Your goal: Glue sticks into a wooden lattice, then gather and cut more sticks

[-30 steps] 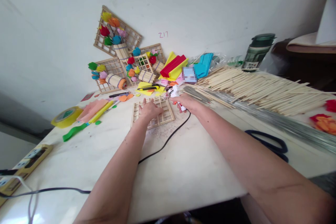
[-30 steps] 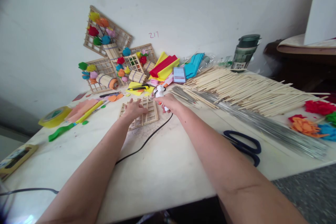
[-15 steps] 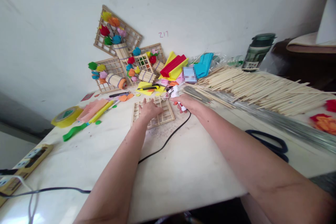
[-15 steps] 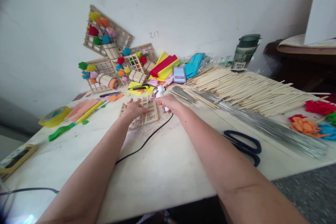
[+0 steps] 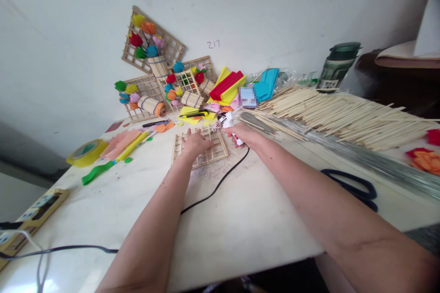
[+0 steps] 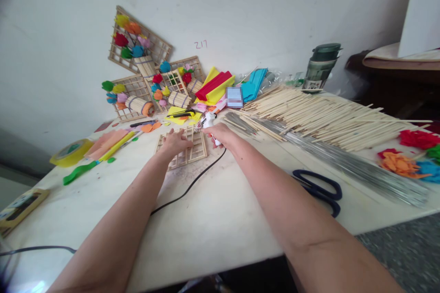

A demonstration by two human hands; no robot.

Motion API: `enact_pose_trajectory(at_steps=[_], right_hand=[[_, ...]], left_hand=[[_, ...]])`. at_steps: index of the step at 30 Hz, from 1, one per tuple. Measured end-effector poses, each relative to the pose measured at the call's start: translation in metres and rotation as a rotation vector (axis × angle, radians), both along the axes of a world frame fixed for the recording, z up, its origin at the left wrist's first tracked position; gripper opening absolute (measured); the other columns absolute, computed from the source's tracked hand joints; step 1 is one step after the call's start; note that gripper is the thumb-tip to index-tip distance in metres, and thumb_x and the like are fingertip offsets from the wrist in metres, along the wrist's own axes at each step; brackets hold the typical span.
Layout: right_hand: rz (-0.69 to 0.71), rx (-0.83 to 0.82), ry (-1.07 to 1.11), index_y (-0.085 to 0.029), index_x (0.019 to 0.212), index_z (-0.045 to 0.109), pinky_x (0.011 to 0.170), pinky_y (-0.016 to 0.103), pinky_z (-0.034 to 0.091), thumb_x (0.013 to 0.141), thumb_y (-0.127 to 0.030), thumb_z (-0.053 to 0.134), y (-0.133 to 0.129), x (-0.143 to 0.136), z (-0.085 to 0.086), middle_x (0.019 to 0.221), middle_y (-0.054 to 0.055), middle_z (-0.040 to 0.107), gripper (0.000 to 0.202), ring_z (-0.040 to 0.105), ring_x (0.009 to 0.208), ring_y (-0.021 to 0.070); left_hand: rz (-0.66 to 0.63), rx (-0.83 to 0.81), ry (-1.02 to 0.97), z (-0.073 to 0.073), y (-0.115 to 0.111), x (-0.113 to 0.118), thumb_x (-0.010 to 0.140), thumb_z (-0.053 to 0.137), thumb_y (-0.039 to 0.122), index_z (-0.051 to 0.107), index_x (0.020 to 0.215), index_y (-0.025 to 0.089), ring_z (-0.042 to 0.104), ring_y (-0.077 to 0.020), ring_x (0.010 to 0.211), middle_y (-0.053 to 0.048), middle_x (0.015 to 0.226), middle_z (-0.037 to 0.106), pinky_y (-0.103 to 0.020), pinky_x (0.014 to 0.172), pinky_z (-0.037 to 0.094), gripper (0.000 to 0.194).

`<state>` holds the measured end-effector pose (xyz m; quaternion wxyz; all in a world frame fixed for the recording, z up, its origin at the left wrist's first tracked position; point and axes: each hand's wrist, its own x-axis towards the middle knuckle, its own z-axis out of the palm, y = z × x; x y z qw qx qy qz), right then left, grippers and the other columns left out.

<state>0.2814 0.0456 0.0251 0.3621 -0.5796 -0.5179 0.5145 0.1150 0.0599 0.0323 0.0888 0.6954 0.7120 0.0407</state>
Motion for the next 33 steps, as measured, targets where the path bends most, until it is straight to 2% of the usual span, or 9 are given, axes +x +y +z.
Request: enact_pose_trajectory(at_steps=[8,23,33], right_hand=[[-0.004,-0.011,-0.023,-0.015,0.067,0.049,0.028,0.019,0.025,0.073,-0.033,0.057,0.0031,-0.0001,-0.0013,0.036,-0.005,0.041,0.021,0.043,0.029,0.009],[0.001,-0.016,-0.062,-0.015,0.072,0.051,0.032,0.019,0.028,0.07,-0.036,0.058,0.0055,0.0015,-0.0042,0.042,-0.004,0.045,0.022,0.045,0.032,0.0083],[-0.007,0.009,-0.041,-0.016,0.067,0.048,0.031,0.019,0.027,0.07,-0.036,0.058,0.0057,0.0016,-0.0053,0.042,-0.004,0.045,0.023,0.044,0.032,0.0079]], left_hand=[[0.006,-0.015,0.036,0.0006,0.0003,0.0011,0.062,0.054,0.041,0.061,0.1,0.028,0.011,-0.0286,0.134,0.0,0.126,0.053,-0.05,0.103,0.02,0.041],[0.023,-0.005,0.026,-0.0022,0.0002,0.0008,0.06,0.057,0.039,0.061,0.098,0.026,0.007,-0.0299,0.134,0.0,0.13,0.048,-0.052,0.104,0.014,0.041],[0.028,0.001,0.031,-0.0011,-0.0035,0.0024,0.061,0.059,0.039,0.062,0.095,0.027,0.004,-0.0296,0.135,-0.001,0.13,0.048,-0.053,0.104,0.014,0.036]])
